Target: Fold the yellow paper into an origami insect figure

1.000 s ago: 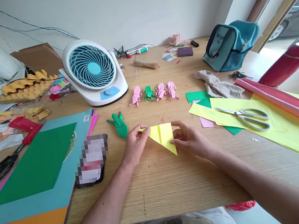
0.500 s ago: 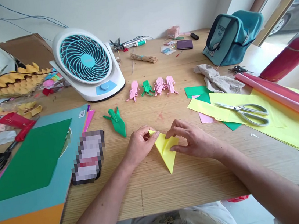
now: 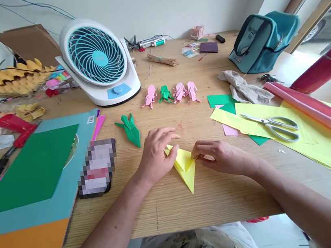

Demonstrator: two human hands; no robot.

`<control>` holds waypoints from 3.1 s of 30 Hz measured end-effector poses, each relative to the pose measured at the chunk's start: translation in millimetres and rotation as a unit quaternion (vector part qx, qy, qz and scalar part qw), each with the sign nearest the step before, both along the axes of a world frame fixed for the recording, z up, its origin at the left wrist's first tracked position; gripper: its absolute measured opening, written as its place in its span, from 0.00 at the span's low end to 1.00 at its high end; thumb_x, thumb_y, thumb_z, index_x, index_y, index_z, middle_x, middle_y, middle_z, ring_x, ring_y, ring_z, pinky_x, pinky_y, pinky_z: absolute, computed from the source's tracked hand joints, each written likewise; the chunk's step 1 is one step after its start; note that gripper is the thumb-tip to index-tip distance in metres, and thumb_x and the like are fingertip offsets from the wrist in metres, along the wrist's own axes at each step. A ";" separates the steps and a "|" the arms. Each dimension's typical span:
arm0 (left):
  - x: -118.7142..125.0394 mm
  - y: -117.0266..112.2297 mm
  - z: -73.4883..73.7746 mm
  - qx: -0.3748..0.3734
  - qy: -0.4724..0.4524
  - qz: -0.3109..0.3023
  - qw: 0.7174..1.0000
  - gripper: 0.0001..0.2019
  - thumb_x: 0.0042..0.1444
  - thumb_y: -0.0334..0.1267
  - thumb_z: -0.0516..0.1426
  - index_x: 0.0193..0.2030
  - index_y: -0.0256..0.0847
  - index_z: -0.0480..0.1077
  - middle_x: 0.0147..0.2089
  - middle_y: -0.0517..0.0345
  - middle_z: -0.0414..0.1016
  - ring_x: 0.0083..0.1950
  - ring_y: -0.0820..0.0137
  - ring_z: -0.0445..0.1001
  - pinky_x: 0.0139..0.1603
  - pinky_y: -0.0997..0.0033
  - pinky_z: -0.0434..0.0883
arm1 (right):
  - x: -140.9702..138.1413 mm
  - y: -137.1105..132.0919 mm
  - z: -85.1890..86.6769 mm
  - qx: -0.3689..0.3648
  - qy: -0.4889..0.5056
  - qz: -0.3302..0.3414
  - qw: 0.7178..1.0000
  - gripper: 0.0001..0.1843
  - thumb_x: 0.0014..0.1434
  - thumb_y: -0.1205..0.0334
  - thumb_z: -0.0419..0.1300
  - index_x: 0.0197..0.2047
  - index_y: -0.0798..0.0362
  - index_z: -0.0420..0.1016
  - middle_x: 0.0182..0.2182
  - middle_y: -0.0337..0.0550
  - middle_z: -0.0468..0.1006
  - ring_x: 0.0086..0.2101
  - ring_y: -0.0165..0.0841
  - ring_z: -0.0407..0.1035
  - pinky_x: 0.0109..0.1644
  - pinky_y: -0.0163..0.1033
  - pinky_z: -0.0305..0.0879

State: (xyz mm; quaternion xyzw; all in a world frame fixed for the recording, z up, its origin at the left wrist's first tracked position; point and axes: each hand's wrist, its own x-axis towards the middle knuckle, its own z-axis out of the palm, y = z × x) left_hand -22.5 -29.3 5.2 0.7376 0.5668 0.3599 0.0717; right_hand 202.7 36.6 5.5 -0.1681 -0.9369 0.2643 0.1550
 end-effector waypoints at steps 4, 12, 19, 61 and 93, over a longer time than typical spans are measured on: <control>1.6 -5.8 9.4 -0.036 0.053 -0.146 0.987 0.09 0.58 0.45 0.61 0.43 0.47 0.76 0.52 0.57 0.78 0.60 0.58 0.68 0.64 0.54 0.60 | 1.3 1.4 1.7 -0.010 -0.015 0.025 1.000 0.13 0.63 0.73 0.52 0.40 0.52 0.76 0.37 0.45 0.76 0.35 0.31 0.70 0.39 0.35 0.65; 0.0 -4.6 8.9 -0.075 0.033 -0.164 0.983 0.18 0.53 0.45 0.66 0.50 0.45 0.74 0.61 0.49 0.70 0.60 0.58 0.69 0.64 0.55 0.64 | 4.0 3.5 1.4 -0.143 -0.001 -0.018 0.990 0.06 0.60 0.71 0.56 0.37 0.53 0.74 0.30 0.38 0.76 0.27 0.27 0.66 0.33 0.33 0.63; -3.6 -2.8 6.9 -0.113 -0.049 -0.173 0.977 0.10 0.55 0.28 0.61 0.44 0.43 0.74 0.56 0.52 0.72 0.56 0.65 0.74 0.57 0.66 0.70 | 11.2 5.1 -0.5 -0.208 0.006 -0.050 0.977 0.05 0.60 0.67 0.57 0.39 0.54 0.74 0.31 0.40 0.79 0.27 0.28 0.70 0.31 0.32 0.64; -1.8 -22.6 36.4 0.114 0.246 -0.175 0.947 0.08 0.64 0.31 0.57 0.48 0.43 0.74 0.52 0.58 0.79 0.43 0.69 0.74 0.42 0.65 0.66 | 13.9 4.0 12.3 -0.092 0.057 0.037 0.993 0.04 0.62 0.68 0.61 0.41 0.54 0.77 0.37 0.42 0.74 0.37 0.31 0.71 0.42 0.36 0.67; -2.2 -17.8 33.6 0.053 0.186 -0.134 0.972 0.07 0.63 0.29 0.57 0.39 0.40 0.76 0.35 0.56 0.73 0.38 0.68 0.66 0.39 0.67 0.64 | 12.4 5.5 7.6 -0.054 0.100 -0.003 0.994 0.06 0.65 0.64 0.59 0.44 0.52 0.76 0.40 0.46 0.75 0.39 0.33 0.72 0.44 0.39 0.69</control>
